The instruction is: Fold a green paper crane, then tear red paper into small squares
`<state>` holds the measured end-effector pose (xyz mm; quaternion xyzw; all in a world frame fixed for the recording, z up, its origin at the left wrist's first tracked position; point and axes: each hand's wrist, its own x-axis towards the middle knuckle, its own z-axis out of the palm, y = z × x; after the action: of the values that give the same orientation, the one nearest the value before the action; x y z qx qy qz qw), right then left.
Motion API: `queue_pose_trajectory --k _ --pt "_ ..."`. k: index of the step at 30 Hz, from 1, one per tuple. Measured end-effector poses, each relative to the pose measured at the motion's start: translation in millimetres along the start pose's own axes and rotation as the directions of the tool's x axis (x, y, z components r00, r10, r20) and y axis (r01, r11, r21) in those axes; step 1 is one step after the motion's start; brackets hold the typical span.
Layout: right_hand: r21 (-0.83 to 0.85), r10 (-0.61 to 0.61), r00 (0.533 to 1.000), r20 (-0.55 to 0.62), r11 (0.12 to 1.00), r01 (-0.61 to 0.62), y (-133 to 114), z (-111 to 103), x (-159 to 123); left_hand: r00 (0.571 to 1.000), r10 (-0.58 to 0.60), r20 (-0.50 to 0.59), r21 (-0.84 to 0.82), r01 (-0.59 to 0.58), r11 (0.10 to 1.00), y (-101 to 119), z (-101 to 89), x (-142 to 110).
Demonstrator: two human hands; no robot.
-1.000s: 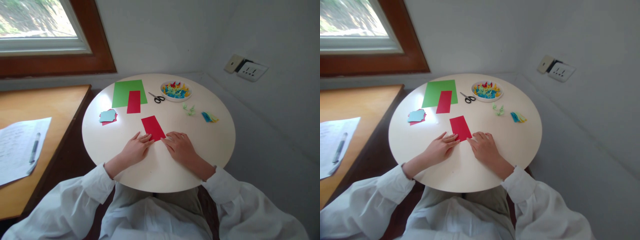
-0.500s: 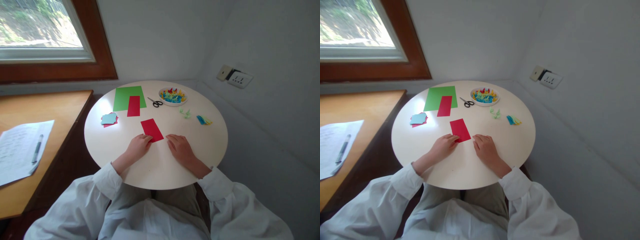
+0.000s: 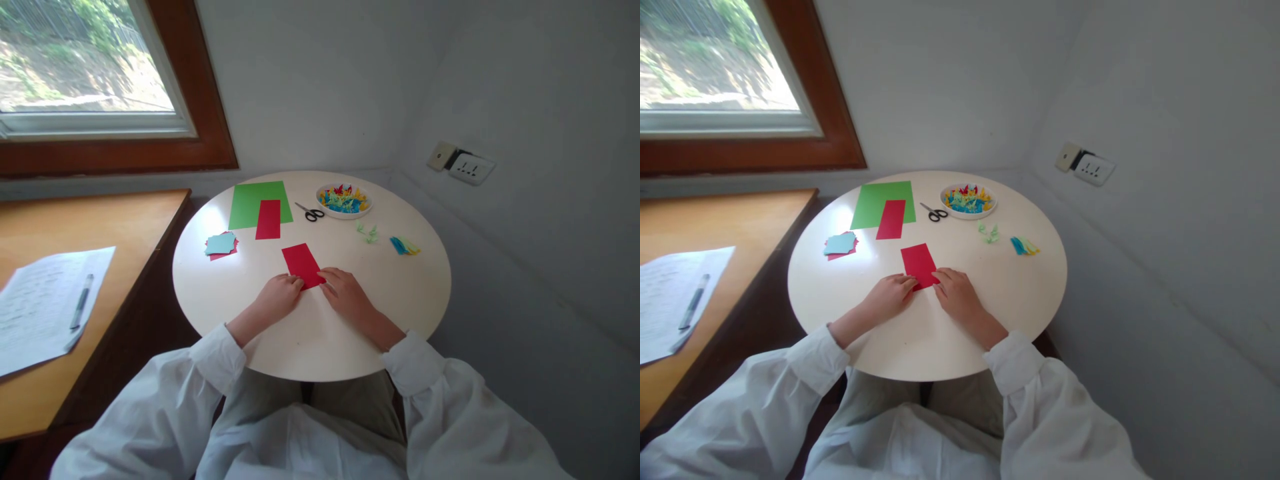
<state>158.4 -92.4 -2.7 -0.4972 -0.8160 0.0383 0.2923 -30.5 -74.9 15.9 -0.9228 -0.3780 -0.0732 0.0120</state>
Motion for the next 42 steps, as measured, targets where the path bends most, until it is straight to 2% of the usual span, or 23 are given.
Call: queue_pose_trajectory --k 9,14,18,23,35,42 --pt "-0.008 0.006 0.997 0.077 1.000 -0.005 2.1 -1.6 13.3 1.000 -0.005 -0.009 -0.109 0.004 0.994 -6.9 -5.1 -0.6" --pt "-0.052 -0.066 0.994 0.083 0.996 0.071 4.8 -2.6 15.2 1.000 0.018 0.002 -0.076 -0.018 0.997 -4.7 -5.9 -0.4" --pt "-0.016 -0.101 0.994 0.050 0.995 0.102 7.2 0.9 13.6 1.000 0.028 0.014 -0.029 -0.028 0.999 -2.3 -7.3 -0.1" --pt "-0.023 -0.147 0.987 0.072 0.989 0.149 7.6 2.3 15.0 1.000 0.025 -0.001 -0.030 -0.025 0.999 -2.5 -5.1 0.2" --pt "-0.100 -0.189 0.979 0.071 0.976 0.195 7.5 4.8 17.5 0.986 -0.063 -0.157 -0.153 0.039 0.988 -1.8 0.9 -0.6" --pt "-0.215 -0.290 0.949 0.121 0.926 0.311 9.3 4.2 15.4 0.965 -0.156 -0.212 -0.189 0.116 0.975 -11.1 5.4 -7.2"
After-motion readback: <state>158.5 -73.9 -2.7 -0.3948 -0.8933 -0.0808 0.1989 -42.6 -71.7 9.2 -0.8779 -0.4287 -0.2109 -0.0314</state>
